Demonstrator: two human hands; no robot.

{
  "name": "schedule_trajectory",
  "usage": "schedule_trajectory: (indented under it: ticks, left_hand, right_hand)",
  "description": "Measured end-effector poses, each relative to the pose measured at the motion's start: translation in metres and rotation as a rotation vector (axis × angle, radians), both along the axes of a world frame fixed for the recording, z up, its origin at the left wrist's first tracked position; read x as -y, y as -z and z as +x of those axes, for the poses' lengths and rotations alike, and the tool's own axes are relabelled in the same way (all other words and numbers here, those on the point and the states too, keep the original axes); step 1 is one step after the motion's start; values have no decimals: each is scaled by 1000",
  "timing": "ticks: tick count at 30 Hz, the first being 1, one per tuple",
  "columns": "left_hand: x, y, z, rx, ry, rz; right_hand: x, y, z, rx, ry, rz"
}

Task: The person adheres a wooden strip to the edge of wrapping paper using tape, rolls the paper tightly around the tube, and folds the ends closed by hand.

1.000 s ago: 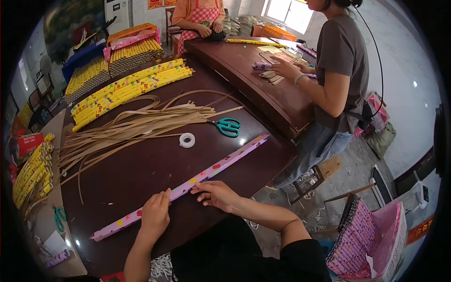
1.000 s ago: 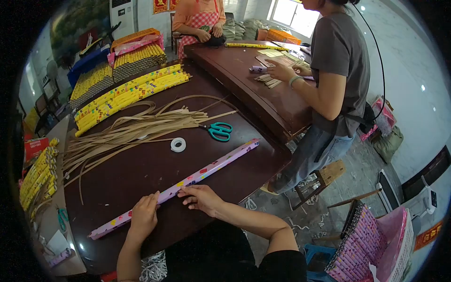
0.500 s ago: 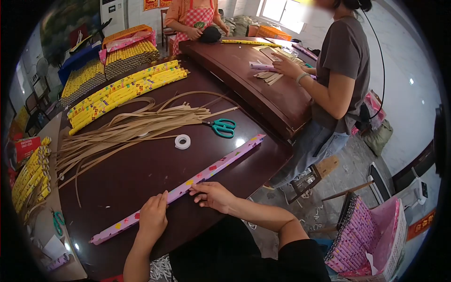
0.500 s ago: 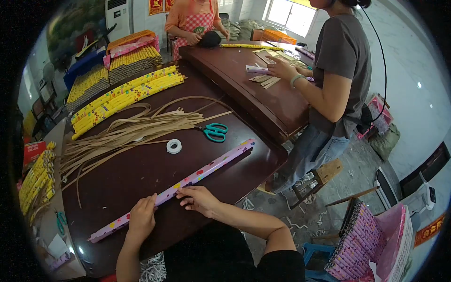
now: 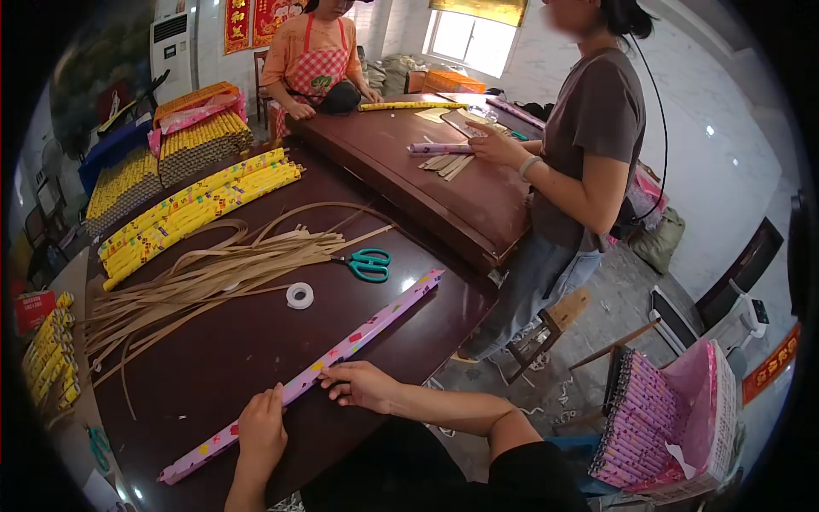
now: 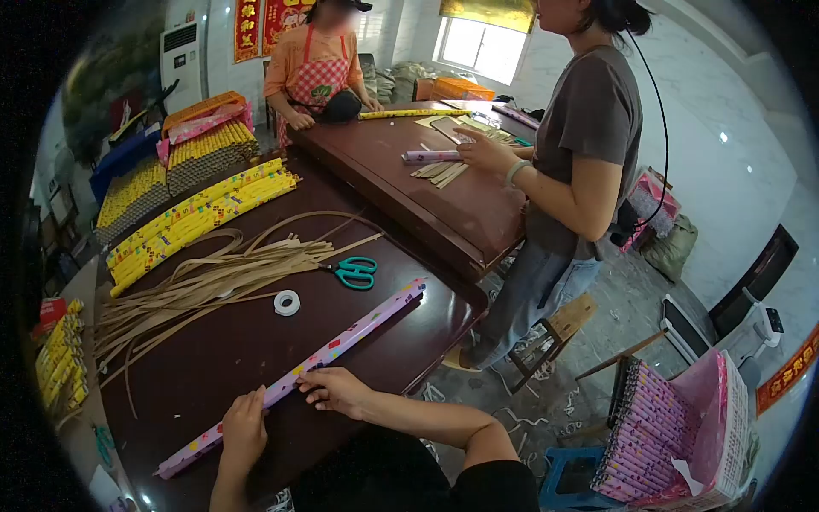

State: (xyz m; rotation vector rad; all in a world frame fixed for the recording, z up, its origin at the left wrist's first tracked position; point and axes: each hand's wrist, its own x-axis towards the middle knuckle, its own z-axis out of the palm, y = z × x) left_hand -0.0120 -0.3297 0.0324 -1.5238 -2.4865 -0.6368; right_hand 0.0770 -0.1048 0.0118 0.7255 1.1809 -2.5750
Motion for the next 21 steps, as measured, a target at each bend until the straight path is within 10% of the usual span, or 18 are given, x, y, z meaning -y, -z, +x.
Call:
schedule_trajectory:
  ticks: [12, 17, 21]
  left_hand:
    - [4, 6, -5, 8, 29, 14]
    - [1, 5, -1, 89, -38, -42]
    - [2, 9, -6, 88, -57, -137]
  right_hand:
    - [6, -46, 40, -53, -400, -51]
    - [-86, -156, 38, -1029, 850, 444]
    - [-160, -170, 13, -875, 1087, 295]
